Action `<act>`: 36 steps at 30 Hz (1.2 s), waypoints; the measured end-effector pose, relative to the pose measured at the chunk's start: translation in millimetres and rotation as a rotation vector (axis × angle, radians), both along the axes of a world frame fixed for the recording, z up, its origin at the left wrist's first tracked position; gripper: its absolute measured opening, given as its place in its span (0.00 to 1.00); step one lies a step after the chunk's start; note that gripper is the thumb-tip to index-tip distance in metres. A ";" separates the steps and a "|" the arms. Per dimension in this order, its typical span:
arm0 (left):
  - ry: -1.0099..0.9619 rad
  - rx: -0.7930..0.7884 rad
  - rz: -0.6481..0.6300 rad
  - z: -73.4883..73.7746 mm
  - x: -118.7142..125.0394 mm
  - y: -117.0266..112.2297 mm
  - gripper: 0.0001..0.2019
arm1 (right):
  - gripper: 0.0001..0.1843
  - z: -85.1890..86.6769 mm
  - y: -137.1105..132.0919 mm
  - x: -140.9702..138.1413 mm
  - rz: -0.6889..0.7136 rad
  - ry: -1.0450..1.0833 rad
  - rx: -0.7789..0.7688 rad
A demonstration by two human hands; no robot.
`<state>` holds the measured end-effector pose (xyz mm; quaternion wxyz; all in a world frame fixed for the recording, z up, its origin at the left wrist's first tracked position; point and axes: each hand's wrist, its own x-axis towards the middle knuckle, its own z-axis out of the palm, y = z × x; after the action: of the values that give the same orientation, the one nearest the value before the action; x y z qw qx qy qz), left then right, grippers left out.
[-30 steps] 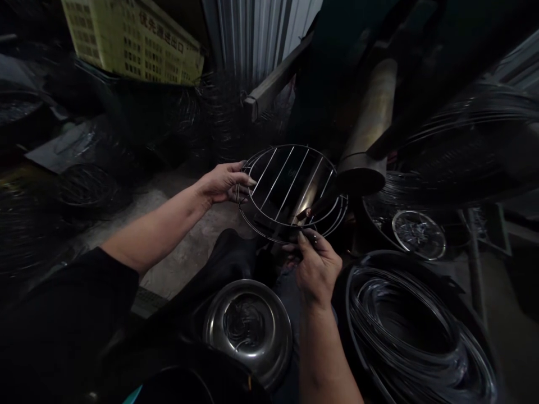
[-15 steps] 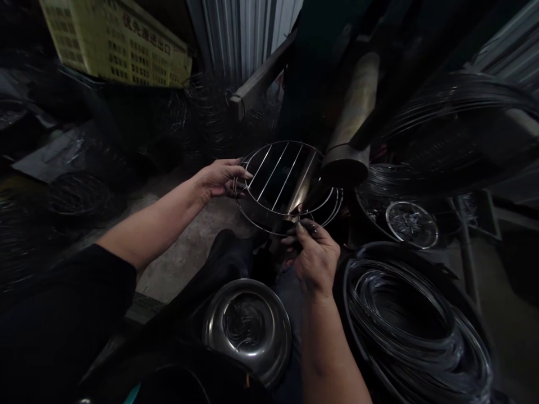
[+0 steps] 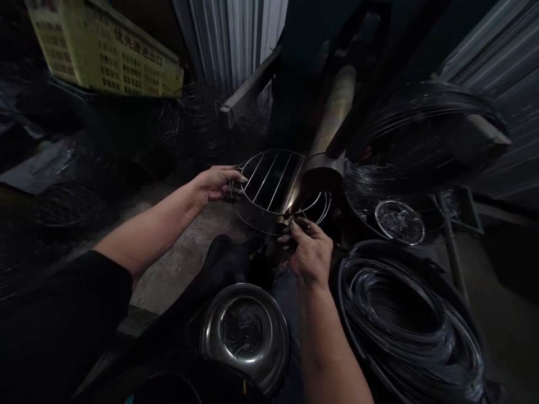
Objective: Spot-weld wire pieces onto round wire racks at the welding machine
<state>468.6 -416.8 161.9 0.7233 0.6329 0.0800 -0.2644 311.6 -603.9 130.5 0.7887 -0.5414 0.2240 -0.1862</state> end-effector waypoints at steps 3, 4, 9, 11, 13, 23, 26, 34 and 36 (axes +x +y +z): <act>-0.002 -0.002 -0.017 0.0 0.5 0.5 0.13 | 0.23 1.1 0.8 0.1 -0.004 0.008 0.013; -0.002 -0.001 -0.020 0.4 0.5 0.7 0.13 | 0.22 1.2 0.7 0.5 -0.007 0.012 0.018; 0.033 0.039 -0.024 1.0 -0.7 0.0 0.13 | 0.22 0.0 -1.2 3.9 0.029 0.000 0.009; 0.049 0.050 -0.019 -0.3 -1.4 -0.5 0.13 | 0.23 -0.6 -2.6 2.6 0.048 0.006 0.009; 0.053 0.067 0.005 -1.9 -2.1 -0.5 0.12 | 0.23 -1.0 -4.6 -4.0 0.041 0.006 -0.003; 0.051 -0.032 0.087 -3.3 -5.5 -3.7 0.11 | 0.28 -3.9 -12.2 -55.5 -0.036 0.043 -0.071; 0.057 -0.057 0.137 -5.8 -14.7 -1.6 0.12 | 0.26 -3.0 -9.4 -53.6 0.016 0.053 -0.079; 0.010 -0.082 0.166 -8.4 -36.1 -0.8 0.12 | 0.22 -1.8 -3.8 -53.2 0.125 0.055 -0.084; -0.005 -0.083 0.158 -9.2 -38.8 -3.0 0.12 | 0.22 -1.0 -2.9 -52.3 0.110 0.045 -0.082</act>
<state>429.9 -419.8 152.6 0.7677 0.5948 0.1166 -0.2079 259.3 -606.9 129.6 0.7696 -0.5888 0.2039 -0.1395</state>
